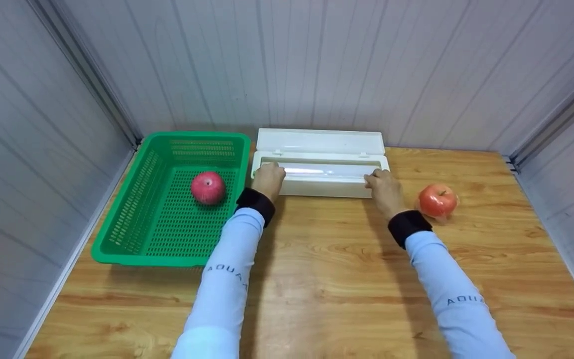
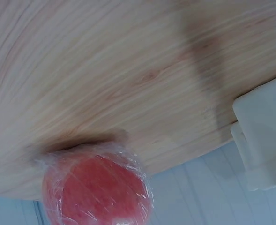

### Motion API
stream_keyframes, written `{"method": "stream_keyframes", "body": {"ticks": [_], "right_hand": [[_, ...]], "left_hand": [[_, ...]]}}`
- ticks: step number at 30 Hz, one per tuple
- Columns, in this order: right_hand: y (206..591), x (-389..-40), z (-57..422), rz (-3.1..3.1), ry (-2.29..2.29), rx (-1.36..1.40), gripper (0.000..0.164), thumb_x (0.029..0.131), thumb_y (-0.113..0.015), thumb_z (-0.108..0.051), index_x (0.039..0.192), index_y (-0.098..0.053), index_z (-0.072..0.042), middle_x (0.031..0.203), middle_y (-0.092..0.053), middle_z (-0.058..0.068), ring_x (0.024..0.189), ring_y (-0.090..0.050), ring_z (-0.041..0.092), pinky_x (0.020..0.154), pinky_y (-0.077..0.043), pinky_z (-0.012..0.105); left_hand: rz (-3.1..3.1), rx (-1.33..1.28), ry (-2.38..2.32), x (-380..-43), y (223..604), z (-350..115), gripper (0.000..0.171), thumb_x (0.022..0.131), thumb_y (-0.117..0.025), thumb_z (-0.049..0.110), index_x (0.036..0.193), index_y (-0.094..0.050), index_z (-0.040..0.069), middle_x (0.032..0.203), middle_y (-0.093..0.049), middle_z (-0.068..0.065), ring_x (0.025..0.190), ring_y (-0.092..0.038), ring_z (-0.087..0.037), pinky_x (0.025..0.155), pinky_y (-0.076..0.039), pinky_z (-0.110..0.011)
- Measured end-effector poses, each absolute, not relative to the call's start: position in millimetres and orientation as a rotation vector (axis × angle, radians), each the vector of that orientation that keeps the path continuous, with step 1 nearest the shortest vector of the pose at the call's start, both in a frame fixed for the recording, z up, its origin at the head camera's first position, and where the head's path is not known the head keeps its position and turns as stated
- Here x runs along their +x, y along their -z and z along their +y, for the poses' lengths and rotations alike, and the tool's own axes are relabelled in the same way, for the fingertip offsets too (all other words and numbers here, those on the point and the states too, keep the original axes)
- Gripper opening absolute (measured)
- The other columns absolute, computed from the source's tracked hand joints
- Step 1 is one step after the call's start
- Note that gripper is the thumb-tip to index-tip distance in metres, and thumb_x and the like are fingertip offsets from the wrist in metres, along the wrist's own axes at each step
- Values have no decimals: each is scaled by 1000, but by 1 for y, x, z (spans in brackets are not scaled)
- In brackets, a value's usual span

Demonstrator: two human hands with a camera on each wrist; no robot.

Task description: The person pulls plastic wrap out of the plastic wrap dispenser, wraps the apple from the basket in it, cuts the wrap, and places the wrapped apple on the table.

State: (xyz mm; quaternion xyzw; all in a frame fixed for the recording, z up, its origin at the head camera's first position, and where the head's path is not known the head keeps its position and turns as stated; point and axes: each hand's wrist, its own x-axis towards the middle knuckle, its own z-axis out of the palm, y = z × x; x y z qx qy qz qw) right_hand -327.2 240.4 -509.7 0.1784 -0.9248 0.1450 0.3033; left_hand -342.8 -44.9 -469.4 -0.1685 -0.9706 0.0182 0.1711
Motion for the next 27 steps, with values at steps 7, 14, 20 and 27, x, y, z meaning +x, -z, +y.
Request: {"method": "stream_keyframes", "body": {"ticks": [7,14,20,27], "right_hand": [[498,-331,244,-2576,-616,356,9,79,-66,-6,84,-72,-2,80,-62,13,80,-59,32,65,-50,44],[493,-335,246,-2657,-763,297,13,81,-66,-12,85,-71,-1,86,-63,15,85,-60,33,74,-49,45],[496,-338,244,-2613,-719,274,10,80,-68,-11,81,-70,-1,81,-63,15,80,-61,34,69,-49,46],[492,-340,244,-2646,-694,281,13,83,-64,-11,84,-66,2,86,-62,19,86,-58,36,75,-48,47]], "left_hand": [[-2734,-540,27,-347,466,-49,21,82,-54,-7,82,-72,4,79,-66,-13,75,-65,-28,61,-56,-37],[-2711,-446,141,-346,467,-50,21,82,-54,-7,80,-72,2,77,-69,-14,73,-66,-27,59,-56,-35],[-2711,-404,185,-346,467,-48,22,83,-53,-6,81,-73,3,78,-69,-14,73,-67,-27,59,-56,-36],[-2749,-403,183,-350,464,-47,19,84,-54,-6,86,-72,0,83,-67,-15,77,-66,-29,63,-56,-34]]}}
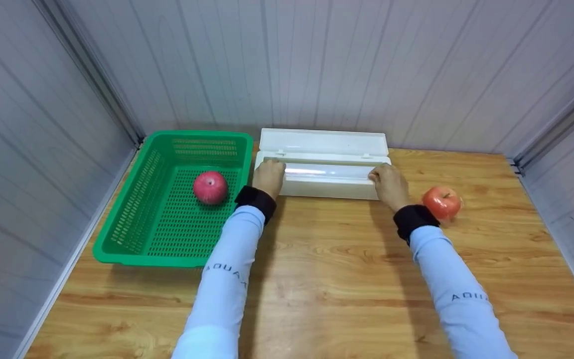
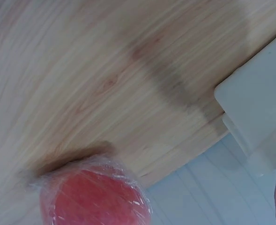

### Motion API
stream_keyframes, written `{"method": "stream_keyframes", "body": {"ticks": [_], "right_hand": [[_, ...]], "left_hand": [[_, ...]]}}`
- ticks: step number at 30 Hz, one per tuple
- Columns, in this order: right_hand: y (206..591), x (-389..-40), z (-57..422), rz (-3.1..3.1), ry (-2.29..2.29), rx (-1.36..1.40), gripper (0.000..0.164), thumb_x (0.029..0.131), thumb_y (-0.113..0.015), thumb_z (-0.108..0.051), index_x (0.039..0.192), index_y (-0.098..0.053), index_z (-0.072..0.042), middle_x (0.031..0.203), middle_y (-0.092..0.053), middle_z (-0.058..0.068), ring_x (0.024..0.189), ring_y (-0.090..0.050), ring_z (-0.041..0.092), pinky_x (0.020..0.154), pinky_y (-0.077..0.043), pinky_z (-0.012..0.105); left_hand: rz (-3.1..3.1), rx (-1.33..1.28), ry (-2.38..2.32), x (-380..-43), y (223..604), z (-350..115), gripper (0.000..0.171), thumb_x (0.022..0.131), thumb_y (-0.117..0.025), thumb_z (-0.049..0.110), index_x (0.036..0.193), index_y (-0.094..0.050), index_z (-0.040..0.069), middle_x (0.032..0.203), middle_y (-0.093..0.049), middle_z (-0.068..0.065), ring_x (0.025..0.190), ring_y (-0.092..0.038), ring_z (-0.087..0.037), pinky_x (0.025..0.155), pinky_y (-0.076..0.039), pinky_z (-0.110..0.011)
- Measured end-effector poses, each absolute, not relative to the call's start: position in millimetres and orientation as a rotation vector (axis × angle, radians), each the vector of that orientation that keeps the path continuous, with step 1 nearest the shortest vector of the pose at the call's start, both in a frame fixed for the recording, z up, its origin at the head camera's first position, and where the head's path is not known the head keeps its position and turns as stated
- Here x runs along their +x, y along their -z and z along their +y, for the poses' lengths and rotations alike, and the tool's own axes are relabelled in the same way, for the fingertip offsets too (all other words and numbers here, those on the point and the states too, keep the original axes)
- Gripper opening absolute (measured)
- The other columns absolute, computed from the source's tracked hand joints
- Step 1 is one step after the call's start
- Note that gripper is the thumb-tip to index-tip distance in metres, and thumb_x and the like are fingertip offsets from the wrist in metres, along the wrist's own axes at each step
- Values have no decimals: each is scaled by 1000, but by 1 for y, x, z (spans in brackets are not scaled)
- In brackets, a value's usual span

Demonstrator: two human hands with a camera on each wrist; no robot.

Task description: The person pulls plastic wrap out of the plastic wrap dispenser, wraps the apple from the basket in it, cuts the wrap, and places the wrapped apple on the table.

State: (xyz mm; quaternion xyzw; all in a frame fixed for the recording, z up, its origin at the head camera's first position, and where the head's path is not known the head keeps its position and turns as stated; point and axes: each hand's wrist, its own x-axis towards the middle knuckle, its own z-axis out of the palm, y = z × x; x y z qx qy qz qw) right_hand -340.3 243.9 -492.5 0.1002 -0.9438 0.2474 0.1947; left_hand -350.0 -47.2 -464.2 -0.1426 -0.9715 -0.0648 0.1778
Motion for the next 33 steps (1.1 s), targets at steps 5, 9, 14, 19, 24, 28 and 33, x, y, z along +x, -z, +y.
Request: {"method": "stream_keyframes", "body": {"ticks": [5,9,14,19,24,28,33], "right_hand": [[487,-344,246,-2656,-675,323,16,86,-60,-12,87,-63,3,86,-60,19,85,-57,36,72,-48,47],[482,-346,247,-2665,-665,360,15,88,-58,-11,91,-62,3,88,-60,18,85,-58,35,68,-49,47],[475,-346,250,-2767,-669,409,27,84,-62,-6,109,-58,4,103,-59,22,97,-56,38,77,-48,49],[473,-347,254,-2851,-609,450,21,83,-61,-4,102,-64,5,99,-60,22,94,-57,37,78,-48,48],[472,-349,255,-2751,-594,464,8,81,-64,-2,85,-68,3,80,-61,18,78,-59,34,68,-48,45],[470,-352,255,-2723,-590,428,9,81,-64,-3,85,-70,3,79,-63,18,77,-60,35,65,-49,45],[465,-355,256,-2730,-579,396,11,82,-63,-4,87,-70,4,82,-67,21,79,-62,36,67,-50,46]], "left_hand": [[-2735,-417,200,-354,460,-48,16,84,-54,-6,88,-69,-1,85,-65,-16,79,-65,-29,65,-56,-33],[-2684,-443,227,-356,458,-50,14,83,-55,-7,89,-67,-1,84,-64,-16,77,-64,-30,64,-55,-35],[-2687,-457,235,-358,459,-52,16,82,-58,-4,96,-64,0,91,-62,-16,81,-63,-29,67,-55,-34],[-2760,-469,173,-360,458,-50,21,84,-56,-5,101,-65,2,98,-62,-16,86,-61,-29,73,-54,-33],[-2762,-458,112,-362,453,-48,22,83,-54,-9,93,-70,1,88,-65,-16,82,-64,-29,70,-55,-34],[-2717,-483,93,-366,450,-50,22,82,-53,-10,87,-71,1,82,-66,-16,79,-65,-29,68,-55,-37],[-2726,-510,55,-369,447,-49,20,81,-55,-11,86,-71,0,82,-66,-17,79,-65,-29,68,-55,-36]]}}
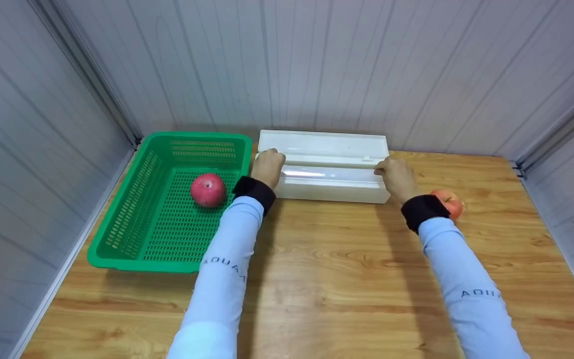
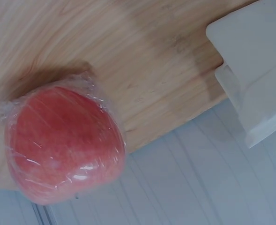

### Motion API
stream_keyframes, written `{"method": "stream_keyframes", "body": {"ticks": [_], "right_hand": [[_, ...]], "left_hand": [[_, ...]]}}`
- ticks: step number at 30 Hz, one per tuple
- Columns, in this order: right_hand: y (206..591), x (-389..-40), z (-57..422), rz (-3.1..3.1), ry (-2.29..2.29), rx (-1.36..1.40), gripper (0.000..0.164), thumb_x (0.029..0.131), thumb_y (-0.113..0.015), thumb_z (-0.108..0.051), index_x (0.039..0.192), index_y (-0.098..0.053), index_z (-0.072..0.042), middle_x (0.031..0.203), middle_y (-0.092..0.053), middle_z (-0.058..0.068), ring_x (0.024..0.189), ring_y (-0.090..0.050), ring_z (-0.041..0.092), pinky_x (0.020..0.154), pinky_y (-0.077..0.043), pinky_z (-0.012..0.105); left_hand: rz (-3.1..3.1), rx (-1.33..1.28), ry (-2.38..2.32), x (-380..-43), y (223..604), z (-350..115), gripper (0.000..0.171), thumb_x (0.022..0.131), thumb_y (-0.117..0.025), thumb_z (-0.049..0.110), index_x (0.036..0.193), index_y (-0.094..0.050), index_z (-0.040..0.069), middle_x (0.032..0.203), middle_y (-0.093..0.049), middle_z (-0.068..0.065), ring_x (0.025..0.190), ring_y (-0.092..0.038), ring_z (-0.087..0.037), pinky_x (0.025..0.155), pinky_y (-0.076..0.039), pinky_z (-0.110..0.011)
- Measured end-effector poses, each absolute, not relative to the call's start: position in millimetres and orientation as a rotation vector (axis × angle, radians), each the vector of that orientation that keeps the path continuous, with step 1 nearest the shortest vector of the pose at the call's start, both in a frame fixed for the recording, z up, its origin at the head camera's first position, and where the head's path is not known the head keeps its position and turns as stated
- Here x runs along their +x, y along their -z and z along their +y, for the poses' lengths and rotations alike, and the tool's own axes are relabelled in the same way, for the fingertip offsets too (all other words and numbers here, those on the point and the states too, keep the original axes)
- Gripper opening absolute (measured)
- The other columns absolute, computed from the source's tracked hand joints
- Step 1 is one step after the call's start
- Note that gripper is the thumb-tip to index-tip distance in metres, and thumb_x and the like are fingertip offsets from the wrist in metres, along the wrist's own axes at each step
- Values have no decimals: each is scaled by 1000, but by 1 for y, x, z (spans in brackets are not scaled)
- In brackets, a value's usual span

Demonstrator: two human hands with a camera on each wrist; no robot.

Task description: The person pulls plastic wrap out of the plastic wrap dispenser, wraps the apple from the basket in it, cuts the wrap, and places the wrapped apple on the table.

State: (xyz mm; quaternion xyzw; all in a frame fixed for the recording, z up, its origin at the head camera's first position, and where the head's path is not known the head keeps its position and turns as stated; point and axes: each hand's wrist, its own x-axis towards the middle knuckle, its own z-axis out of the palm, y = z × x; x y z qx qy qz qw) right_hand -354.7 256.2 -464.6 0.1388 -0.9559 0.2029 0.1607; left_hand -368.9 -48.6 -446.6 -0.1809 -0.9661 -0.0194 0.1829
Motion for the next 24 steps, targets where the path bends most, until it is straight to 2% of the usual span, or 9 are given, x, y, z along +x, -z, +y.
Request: {"method": "stream_keyframes", "body": {"ticks": [6,13,24], "right_hand": [[458,-358,257,-2727,-614,346,14,82,-63,-5,90,-70,4,91,-68,21,86,-63,37,74,-50,48],[447,-365,260,-2705,-620,326,11,81,-64,-4,84,-70,5,85,-68,22,82,-64,38,73,-51,48],[432,-367,261,-2715,-625,302,12,83,-62,-2,86,-70,7,86,-68,23,83,-63,39,77,-49,50]], "left_hand": [[-2754,-462,25,-369,442,-43,20,82,-55,-10,87,-71,-1,83,-67,-18,79,-66,-29,63,-56,-32],[-2813,-448,35,-373,429,-41,21,83,-54,-8,92,-71,0,90,-66,-17,86,-64,-30,71,-56,-34],[-2749,-505,70,-381,413,-50,23,83,-54,-10,92,-71,2,86,-65,-16,83,-65,-32,67,-56,-36]]}}
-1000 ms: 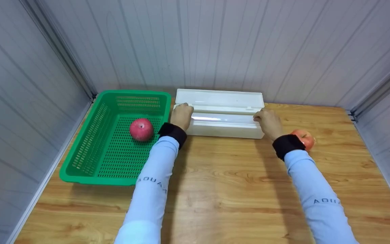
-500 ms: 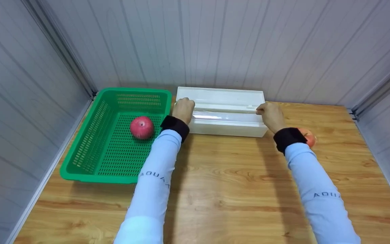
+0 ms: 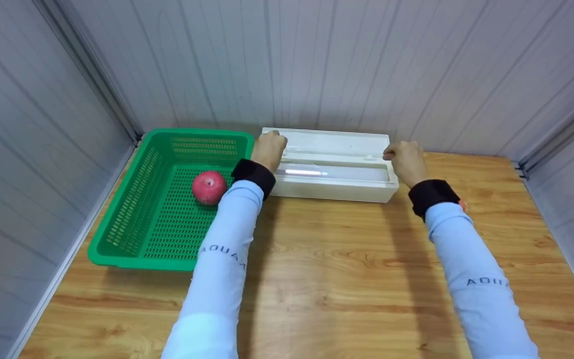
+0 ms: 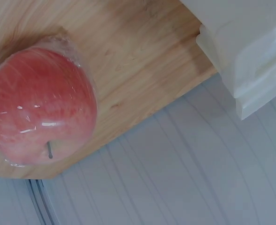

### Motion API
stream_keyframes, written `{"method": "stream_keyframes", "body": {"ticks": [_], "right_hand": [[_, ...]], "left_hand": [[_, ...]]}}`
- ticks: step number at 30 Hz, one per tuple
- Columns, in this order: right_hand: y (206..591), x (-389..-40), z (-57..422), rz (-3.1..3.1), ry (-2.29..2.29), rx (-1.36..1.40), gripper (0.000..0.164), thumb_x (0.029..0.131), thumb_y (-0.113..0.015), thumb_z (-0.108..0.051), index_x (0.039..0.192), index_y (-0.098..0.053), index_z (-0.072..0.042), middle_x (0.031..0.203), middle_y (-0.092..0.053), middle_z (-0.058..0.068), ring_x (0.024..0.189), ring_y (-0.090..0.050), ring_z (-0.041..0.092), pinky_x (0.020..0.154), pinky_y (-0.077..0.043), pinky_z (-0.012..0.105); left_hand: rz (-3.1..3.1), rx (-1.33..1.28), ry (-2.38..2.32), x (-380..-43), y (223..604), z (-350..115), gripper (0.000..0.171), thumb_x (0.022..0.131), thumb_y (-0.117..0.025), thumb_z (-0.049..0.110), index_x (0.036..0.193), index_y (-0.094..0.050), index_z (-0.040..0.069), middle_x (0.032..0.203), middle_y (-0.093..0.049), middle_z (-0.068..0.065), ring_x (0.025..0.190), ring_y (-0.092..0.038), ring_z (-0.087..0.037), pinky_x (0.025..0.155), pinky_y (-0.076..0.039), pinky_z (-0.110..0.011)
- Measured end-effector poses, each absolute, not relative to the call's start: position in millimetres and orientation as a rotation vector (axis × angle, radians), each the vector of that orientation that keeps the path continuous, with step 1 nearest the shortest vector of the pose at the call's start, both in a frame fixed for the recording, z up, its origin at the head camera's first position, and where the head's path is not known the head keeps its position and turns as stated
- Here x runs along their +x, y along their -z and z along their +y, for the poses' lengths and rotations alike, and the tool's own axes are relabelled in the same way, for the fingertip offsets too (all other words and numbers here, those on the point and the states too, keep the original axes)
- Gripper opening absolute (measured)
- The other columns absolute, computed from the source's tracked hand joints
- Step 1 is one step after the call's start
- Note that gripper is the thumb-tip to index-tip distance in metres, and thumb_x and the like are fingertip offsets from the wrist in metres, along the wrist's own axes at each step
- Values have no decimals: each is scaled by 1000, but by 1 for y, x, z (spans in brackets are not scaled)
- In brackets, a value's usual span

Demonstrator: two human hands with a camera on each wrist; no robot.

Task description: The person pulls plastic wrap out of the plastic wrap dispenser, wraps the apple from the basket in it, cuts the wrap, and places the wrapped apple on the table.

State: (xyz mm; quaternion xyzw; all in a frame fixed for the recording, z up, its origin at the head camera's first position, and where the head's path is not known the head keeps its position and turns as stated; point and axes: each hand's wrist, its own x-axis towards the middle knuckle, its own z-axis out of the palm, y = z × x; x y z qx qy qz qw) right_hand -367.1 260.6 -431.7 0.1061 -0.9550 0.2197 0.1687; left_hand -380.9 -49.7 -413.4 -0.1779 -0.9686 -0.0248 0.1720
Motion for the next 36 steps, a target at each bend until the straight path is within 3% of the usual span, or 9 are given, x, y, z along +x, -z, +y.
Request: {"method": "stream_keyframes", "body": {"ticks": [11,21,36], "right_hand": [[416,-369,261,-2675,-635,342,10,80,-61,6,85,-69,9,84,-68,24,81,-64,40,74,-52,48],[398,-373,261,-2673,-518,345,12,83,-64,-3,86,-71,5,85,-69,21,81,-65,36,74,-52,46],[376,-374,262,-2676,-488,317,12,84,-60,2,88,-70,5,88,-69,21,84,-65,37,74,-52,46]], "left_hand": [[-2734,-611,223,-380,397,-60,25,81,-56,-12,93,-72,2,91,-66,-15,87,-64,-30,70,-55,-32],[-2763,-614,259,-381,380,-63,26,83,-57,-9,103,-69,2,101,-66,-14,94,-63,-26,80,-54,-30],[-2754,-608,272,-386,358,-63,23,84,-55,-8,97,-71,2,97,-65,-15,93,-62,-28,77,-54,-32]]}}
